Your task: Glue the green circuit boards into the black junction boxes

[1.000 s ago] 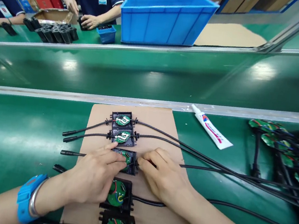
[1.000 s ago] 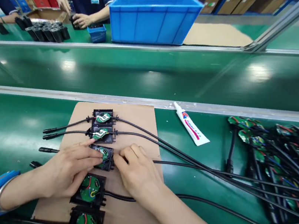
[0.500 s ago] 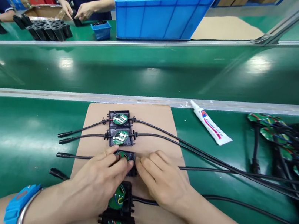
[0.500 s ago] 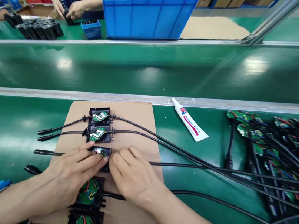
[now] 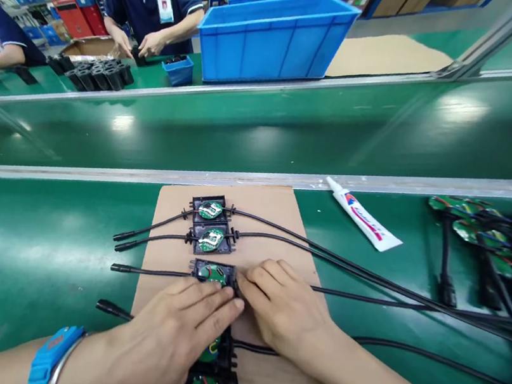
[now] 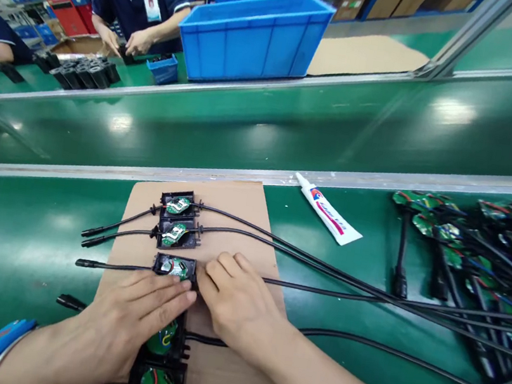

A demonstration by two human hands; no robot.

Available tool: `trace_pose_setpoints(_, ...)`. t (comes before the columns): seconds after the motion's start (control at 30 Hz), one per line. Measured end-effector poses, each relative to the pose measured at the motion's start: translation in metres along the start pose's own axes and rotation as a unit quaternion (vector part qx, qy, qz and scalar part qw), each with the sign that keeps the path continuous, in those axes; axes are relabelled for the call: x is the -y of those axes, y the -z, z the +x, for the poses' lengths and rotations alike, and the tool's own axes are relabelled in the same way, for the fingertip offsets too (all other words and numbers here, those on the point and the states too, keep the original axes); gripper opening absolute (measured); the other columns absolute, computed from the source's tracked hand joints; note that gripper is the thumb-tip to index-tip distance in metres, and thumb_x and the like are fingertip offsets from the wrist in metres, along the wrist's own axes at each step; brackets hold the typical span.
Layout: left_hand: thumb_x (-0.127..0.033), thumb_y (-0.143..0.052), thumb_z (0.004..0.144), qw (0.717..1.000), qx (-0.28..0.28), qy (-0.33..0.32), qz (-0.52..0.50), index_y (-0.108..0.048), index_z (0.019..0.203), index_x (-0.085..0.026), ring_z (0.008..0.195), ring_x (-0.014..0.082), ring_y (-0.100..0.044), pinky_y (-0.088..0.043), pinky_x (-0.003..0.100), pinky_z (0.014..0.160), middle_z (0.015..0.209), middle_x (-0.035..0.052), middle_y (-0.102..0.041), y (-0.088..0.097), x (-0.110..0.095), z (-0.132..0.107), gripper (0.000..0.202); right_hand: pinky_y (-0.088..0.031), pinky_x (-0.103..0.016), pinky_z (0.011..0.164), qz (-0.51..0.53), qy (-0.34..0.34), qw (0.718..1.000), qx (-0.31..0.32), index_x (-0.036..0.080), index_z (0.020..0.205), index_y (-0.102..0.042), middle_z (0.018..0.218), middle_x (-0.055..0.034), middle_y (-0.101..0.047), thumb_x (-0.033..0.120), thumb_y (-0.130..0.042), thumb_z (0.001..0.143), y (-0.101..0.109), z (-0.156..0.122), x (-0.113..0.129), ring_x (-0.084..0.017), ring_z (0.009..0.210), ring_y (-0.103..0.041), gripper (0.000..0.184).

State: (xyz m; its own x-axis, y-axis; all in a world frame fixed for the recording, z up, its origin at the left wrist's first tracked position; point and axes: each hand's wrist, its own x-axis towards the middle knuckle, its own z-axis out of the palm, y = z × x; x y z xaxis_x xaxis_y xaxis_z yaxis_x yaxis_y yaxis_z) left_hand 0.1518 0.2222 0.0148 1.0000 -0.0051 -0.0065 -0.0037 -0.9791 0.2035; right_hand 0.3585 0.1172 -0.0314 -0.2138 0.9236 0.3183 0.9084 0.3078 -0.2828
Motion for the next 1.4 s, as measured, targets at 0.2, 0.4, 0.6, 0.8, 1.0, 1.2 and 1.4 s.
trace_pose_setpoints(0.2,-0.005,-0.036,0.075,0.997,-0.026,0.014,0.067,-0.035,0.135,0.007,0.122,0.0284,-0.05,-0.044,0.034,0.1,0.132,0.0214,-0.052,-0.002,-0.011,0.001,0.062,-0.036,-0.031,0.071,0.107,-0.057,0.993,-0.012,0.012,0.082,-0.064,0.077,-0.0064,-0.053,0.008,-0.043,0.09,0.002,0.006,0.0,-0.018,0.078,-0.041,0.023)
trace_pose_setpoints(0.4,-0.003,-0.035,0.074,0.999,-0.027,0.043,-0.015,-0.036,0.134,0.005,0.11,0.0291,-0.056,-0.051,0.04,0.093,0.123,0.0236,-0.056,-0.006,-0.007,0.002,0.061,-0.033,-0.029,0.067,0.135,-0.039,0.99,-0.002,0.013,0.076,-0.059,0.073,-0.0035,-0.051,0.006,-0.041,0.091,0.0,0.006,-0.004,-0.015,0.074,-0.039,0.025)
trace_pose_setpoints(0.6,-0.004,-0.038,0.076,0.995,-0.065,0.009,0.08,-0.022,0.141,0.012,0.116,0.0355,-0.05,-0.047,0.046,0.095,0.131,0.0295,-0.047,-0.011,-0.006,0.0,0.069,-0.035,-0.03,0.071,0.115,-0.056,0.992,-0.022,0.013,0.076,-0.058,0.076,-0.0051,-0.051,0.01,-0.045,0.089,0.001,0.005,-0.005,-0.016,0.077,-0.039,0.019)
trace_pose_setpoints(0.8,-0.009,-0.036,0.077,0.999,-0.002,0.038,0.03,-0.005,0.145,0.012,0.11,0.033,-0.054,-0.047,0.045,0.092,0.12,0.0283,-0.056,-0.01,-0.015,0.01,0.078,-0.034,-0.032,0.07,0.131,-0.081,0.988,-0.009,0.012,0.075,-0.058,0.077,-0.0058,-0.052,0.007,-0.044,0.085,-0.003,0.008,-0.002,-0.017,0.078,-0.039,0.018)
trace_pose_setpoints(1.0,-0.013,-0.041,0.088,0.998,-0.042,0.041,0.019,-0.025,0.144,0.004,0.118,0.0294,-0.051,-0.045,0.04,0.099,0.132,0.0226,-0.051,0.0,-0.012,-0.004,0.061,-0.033,-0.031,0.068,0.183,-0.073,0.979,0.046,0.014,0.07,-0.053,0.075,-0.0039,-0.053,0.004,-0.042,0.085,0.01,0.008,-0.002,-0.016,0.076,-0.04,0.021)
trace_pose_setpoints(1.2,-0.012,-0.045,0.089,0.963,-0.172,0.18,-0.101,-0.052,0.117,-0.015,0.099,0.0223,-0.054,-0.048,0.039,0.084,0.109,0.0098,-0.06,-0.005,0.054,-0.006,0.029,-0.039,-0.036,0.079,0.129,-0.101,0.986,0.041,0.015,0.093,-0.062,0.089,-0.0068,-0.058,0.017,-0.043,0.093,0.023,0.028,-0.026,-0.02,0.087,-0.046,0.019)
trace_pose_setpoints(1.4,-0.016,-0.046,0.091,0.956,-0.14,0.236,-0.105,-0.056,0.089,-0.016,0.083,0.0213,-0.055,-0.047,0.037,0.073,0.089,0.0065,-0.06,-0.021,0.089,-0.002,0.01,-0.045,-0.035,0.075,0.088,-0.098,0.991,-0.018,0.013,0.093,-0.055,0.087,-0.0081,-0.059,0.013,-0.044,0.092,0.0,0.04,-0.048,-0.019,0.084,-0.051,0.011)
